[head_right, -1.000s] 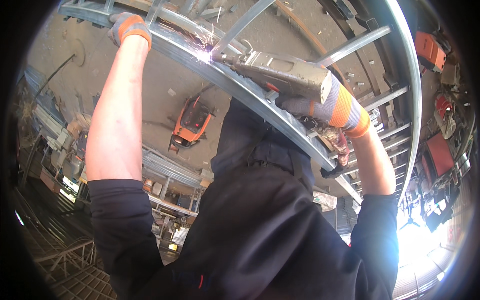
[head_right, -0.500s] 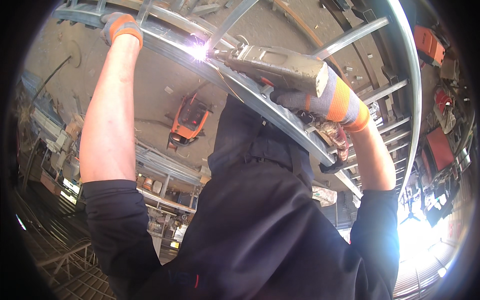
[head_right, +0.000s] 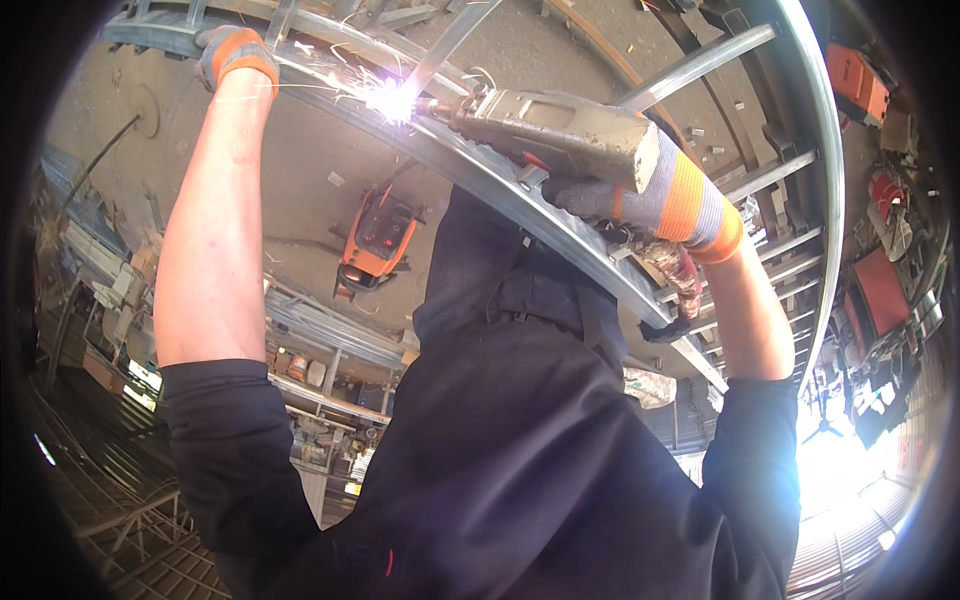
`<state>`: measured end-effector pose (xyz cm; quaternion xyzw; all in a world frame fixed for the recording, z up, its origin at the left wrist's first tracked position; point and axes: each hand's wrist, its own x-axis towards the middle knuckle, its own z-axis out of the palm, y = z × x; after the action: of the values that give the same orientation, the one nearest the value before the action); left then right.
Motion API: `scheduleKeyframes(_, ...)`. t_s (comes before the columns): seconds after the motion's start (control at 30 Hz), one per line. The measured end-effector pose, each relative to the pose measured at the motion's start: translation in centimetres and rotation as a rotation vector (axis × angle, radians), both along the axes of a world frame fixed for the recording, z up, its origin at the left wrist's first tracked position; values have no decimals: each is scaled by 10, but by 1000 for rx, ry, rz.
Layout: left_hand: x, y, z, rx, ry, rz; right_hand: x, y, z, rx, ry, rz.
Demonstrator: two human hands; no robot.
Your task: The person welds a metal frame using a handheld welding torch, creating bright sparks along the joints. They reposition the frame and continue welding different sections, then place a metal piece onto the frame and weld it in place.
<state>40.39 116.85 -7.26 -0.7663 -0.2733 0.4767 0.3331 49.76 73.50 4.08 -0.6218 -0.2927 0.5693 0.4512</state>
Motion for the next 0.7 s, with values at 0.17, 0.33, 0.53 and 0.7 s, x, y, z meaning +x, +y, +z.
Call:
scheduleKeyframes(0.17,0,-2,3,0,2,-23,-4,-4,-3,-64,156,-87)
scheduleKeyframes(0.33,-3,-7,7,3,2,-52,-3,-5,2,-43,97,-17)
scheduleKeyframes(0.53,-6,-11,13,10,10,-80,-9,-16,32,-175,222,-217)
scheduleKeyframes(0.7,-27,-1,-1,-29,-31,-349,-34,-32,93,-338,-55,-400)
